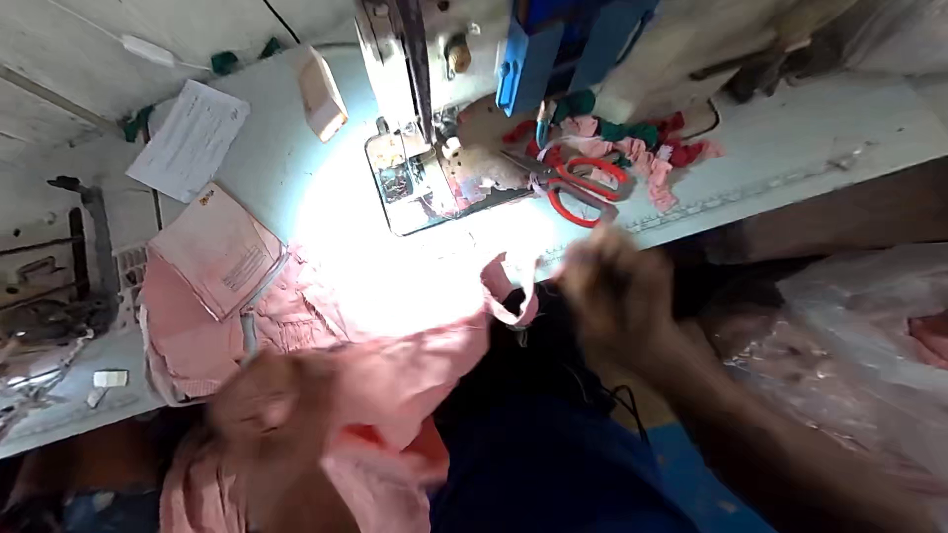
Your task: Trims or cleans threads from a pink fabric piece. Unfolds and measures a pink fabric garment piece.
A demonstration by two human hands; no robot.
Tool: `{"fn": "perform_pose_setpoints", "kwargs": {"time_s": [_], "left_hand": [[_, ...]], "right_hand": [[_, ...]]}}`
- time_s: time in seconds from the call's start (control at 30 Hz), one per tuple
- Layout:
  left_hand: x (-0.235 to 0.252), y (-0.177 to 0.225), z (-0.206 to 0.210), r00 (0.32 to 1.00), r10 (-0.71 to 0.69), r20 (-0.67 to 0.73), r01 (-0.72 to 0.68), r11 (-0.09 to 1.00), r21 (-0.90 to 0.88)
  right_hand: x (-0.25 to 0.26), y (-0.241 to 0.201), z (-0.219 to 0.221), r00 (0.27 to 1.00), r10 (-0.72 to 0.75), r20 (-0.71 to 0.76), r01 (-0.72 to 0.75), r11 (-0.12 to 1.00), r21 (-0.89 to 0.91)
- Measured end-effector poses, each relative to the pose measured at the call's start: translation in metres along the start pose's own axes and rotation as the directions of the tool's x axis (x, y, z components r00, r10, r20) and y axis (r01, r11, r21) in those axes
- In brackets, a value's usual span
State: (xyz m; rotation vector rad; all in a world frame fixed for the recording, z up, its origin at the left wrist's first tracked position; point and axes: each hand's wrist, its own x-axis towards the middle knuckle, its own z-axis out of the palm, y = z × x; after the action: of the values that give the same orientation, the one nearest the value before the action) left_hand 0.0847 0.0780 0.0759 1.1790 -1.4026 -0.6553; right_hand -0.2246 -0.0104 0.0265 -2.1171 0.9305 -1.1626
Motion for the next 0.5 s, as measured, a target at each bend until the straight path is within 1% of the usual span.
{"fn": "perform_pose_setpoints", "kwargs": {"time_s": [0.03,0.07,0.1,0.13,0.17,0.2,0.23,0.27,0.3,0.33,0.37,0.4,0.43,0.47,0.5], "left_hand": [[-0.007,0.003,0.010,0.998,-0.039,0.054,0.038,0.999,0.013],[-0.013,0.005,0.007,0.997,-0.068,0.020,0.067,0.997,0.046],[-0.010,0.000,-0.009,0.991,-0.075,-0.111,0.082,0.995,0.062],[-0.005,-0.006,-0.036,0.952,-0.082,-0.295,0.116,0.988,0.100],[-0.004,-0.008,-0.066,0.888,-0.099,-0.449,0.180,0.973,0.142],[-0.003,-0.011,-0.089,0.832,-0.098,-0.546,0.235,0.954,0.187],[0.005,-0.015,-0.098,0.804,-0.068,-0.590,0.254,0.938,0.238],[0.010,-0.021,-0.096,0.821,-0.042,-0.569,0.237,0.932,0.273],[0.008,-0.025,-0.091,0.855,-0.035,-0.517,0.219,0.928,0.300],[0.004,-0.025,-0.084,0.878,-0.038,-0.477,0.205,0.931,0.303],[0.008,-0.027,-0.076,0.884,-0.032,-0.466,0.183,0.942,0.283],[0.016,-0.031,-0.070,0.886,-0.016,-0.463,0.152,0.954,0.258],[0.019,-0.034,-0.070,0.898,-0.016,-0.441,0.137,0.960,0.243],[0.016,-0.036,-0.081,0.914,-0.034,-0.405,0.146,0.957,0.249],[0.013,-0.037,-0.101,0.926,-0.068,-0.371,0.180,0.944,0.276]], "right_hand": [[-0.013,-0.021,0.015,0.997,-0.050,0.052,0.047,0.998,0.046],[-0.030,-0.034,0.022,0.992,-0.077,0.099,0.075,0.997,0.024],[-0.037,-0.022,0.013,0.990,-0.060,0.125,0.072,0.993,-0.098],[-0.043,0.007,-0.008,0.992,0.024,0.120,0.010,0.962,-0.272],[-0.055,0.035,-0.034,0.983,0.163,0.081,-0.111,0.889,-0.444],[-0.069,0.057,-0.059,0.942,0.335,0.030,-0.259,0.778,-0.573],[-0.075,0.073,-0.075,0.897,0.440,-0.053,-0.361,0.656,-0.663],[-0.074,0.082,-0.081,0.877,0.462,-0.128,-0.405,0.570,-0.715],[-0.077,0.079,-0.079,0.883,0.441,-0.160,-0.404,0.542,-0.737],[-0.084,0.064,-0.074,0.894,0.421,-0.155,-0.388,0.553,-0.737],[-0.088,0.050,-0.069,0.911,0.387,-0.146,-0.364,0.584,-0.726],[-0.084,0.044,-0.065,0.933,0.325,-0.154,-0.333,0.620,-0.710],[-0.087,0.039,-0.066,0.945,0.292,-0.149,-0.309,0.639,-0.705],[-0.100,0.038,-0.075,0.941,0.314,-0.125,-0.303,0.620,-0.723],[-0.118,0.046,-0.094,0.912,0.395,-0.114,-0.335,0.554,-0.762]]}}
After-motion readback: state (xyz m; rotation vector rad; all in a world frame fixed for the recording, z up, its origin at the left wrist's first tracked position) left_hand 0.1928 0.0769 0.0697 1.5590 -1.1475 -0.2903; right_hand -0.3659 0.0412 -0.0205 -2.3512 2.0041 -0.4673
